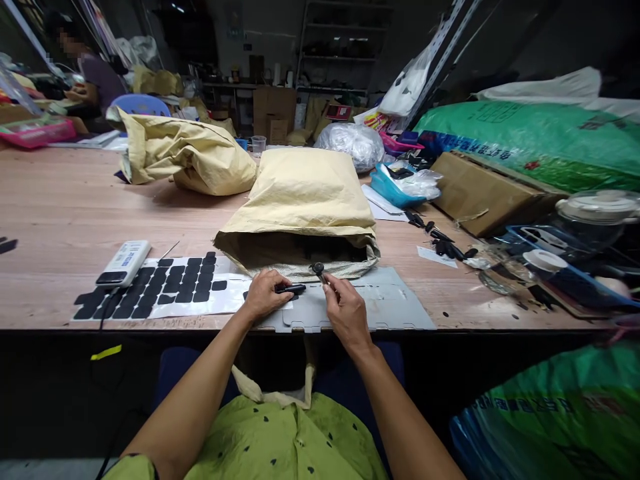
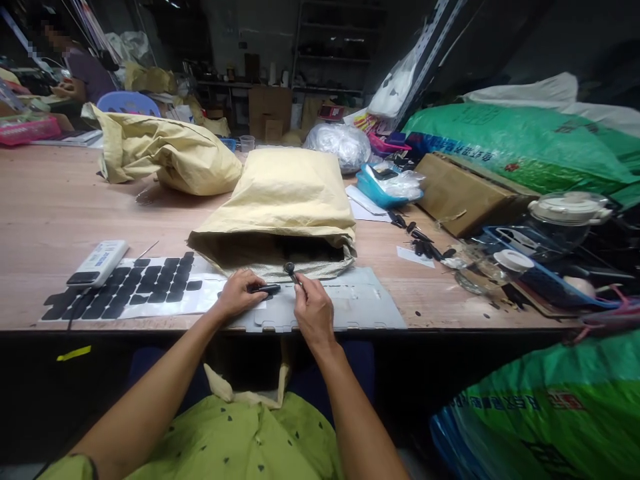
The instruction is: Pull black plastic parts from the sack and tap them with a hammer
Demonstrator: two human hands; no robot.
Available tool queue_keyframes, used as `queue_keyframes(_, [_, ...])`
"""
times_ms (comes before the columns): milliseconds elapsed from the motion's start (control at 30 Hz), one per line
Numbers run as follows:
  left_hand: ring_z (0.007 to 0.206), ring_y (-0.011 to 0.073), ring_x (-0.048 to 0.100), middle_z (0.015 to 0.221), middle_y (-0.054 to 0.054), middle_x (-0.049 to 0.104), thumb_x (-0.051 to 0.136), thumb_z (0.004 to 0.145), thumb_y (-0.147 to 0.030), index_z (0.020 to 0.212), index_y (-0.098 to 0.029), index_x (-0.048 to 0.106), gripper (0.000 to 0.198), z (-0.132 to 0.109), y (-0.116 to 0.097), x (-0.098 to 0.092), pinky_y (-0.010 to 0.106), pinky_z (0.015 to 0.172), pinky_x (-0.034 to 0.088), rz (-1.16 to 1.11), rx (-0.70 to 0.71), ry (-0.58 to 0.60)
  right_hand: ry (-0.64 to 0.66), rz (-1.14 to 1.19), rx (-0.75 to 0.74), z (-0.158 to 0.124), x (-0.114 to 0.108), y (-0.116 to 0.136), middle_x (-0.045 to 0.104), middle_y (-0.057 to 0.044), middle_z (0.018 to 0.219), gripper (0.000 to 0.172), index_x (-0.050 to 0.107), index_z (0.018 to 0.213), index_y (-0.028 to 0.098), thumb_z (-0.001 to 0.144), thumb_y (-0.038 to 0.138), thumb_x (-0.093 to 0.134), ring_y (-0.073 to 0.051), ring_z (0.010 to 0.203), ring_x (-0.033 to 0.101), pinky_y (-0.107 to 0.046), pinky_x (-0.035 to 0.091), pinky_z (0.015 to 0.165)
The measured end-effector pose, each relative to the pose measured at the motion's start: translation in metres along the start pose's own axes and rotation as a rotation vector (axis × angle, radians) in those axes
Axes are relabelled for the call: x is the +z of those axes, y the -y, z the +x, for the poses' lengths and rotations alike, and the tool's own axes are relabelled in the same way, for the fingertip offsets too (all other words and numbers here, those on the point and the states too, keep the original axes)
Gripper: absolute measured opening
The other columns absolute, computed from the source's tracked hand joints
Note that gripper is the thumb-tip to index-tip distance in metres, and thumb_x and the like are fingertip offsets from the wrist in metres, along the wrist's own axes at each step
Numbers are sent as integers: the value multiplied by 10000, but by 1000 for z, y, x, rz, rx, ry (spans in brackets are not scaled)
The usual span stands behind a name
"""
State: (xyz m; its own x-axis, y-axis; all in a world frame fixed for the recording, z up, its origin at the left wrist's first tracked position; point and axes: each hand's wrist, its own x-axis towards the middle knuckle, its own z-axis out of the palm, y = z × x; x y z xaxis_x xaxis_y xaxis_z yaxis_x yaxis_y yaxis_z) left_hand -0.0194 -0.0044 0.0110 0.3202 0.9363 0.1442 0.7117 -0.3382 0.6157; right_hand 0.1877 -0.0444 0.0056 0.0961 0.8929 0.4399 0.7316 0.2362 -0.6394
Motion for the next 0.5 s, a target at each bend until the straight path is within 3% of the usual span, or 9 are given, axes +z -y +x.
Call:
queue_keyframes(167, [897,206,574,882,16,698,756,732,-269,917,-224,759,191,2,-1,0,323,813,436,-75,-80,2,79,92,2,-16,-1,21,704,-88,1049,329,681,1170,200,933,260,461,-199,961,648,-331,508,886])
queue_keyframes(500, [893,212,599,848,5,711,777,680,-231,857,-230,777,177,7,-2,1,317,809,448,-105,-154,15,47,111,-84,-7,-6,47,702,-78,1045,325,680,1183,216,948,237,456,-186,981,652,-300,506,896])
